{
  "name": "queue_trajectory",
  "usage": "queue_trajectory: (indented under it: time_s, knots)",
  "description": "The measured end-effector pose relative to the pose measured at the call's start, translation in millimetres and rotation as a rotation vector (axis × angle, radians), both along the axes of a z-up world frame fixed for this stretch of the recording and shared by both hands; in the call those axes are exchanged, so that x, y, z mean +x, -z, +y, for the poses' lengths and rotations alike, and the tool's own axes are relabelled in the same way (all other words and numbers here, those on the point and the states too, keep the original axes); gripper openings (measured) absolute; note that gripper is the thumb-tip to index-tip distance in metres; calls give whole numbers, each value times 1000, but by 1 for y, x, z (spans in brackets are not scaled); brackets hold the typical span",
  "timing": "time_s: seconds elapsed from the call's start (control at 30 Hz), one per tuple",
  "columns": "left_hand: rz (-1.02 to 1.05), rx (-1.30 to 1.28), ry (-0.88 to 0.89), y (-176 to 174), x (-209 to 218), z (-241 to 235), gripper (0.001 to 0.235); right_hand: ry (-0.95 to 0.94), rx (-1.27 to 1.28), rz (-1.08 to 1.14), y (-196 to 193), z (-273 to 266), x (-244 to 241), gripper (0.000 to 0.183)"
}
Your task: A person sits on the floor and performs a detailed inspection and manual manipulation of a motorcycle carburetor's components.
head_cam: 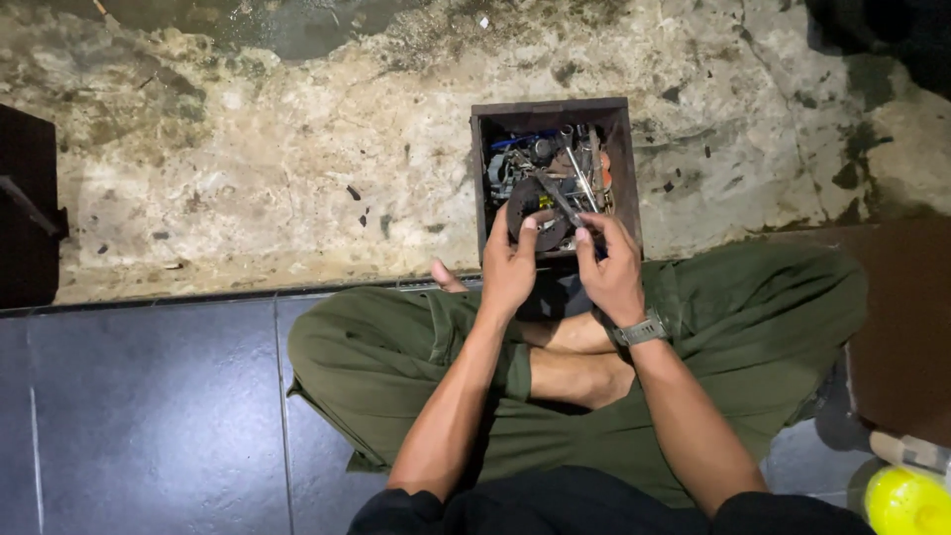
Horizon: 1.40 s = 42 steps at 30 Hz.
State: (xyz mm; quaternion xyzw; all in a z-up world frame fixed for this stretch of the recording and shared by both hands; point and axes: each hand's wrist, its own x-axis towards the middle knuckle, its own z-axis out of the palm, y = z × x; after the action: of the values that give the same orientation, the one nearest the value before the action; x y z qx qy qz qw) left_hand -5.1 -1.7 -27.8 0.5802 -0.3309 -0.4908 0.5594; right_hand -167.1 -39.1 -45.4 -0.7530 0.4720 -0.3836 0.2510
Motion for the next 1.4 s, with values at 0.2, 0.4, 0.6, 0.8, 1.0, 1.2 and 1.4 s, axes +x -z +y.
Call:
queue_trajectory:
  time_s: [0.2,0.4,0.6,0.8,1.0,1.2,1.4]
  knots:
    - [75,-48,9,6,2,-1,38,-64,22,-33,-11,1,5,19]
    - [59,16,-34,17,3,0,40,-110,44,-44,-5,1,1,19]
    - [35,-22,-89,12,4,-2,32,-109,21,-59,-16,2,5,17]
    - [125,-55,-58,16,4,-3,31,-64,12,-55,-15,-3,0,16]
    - [68,-72,-52,11,2,-1,31,-88,8,-58,-16,0,1,15]
    - [69,-55,-42,4,3,-1,33,-108,3,-40,-12,1,1,15]
    - [69,-34,-54,27,5,0,34,-145,31,-45,-10,0,-1,16]
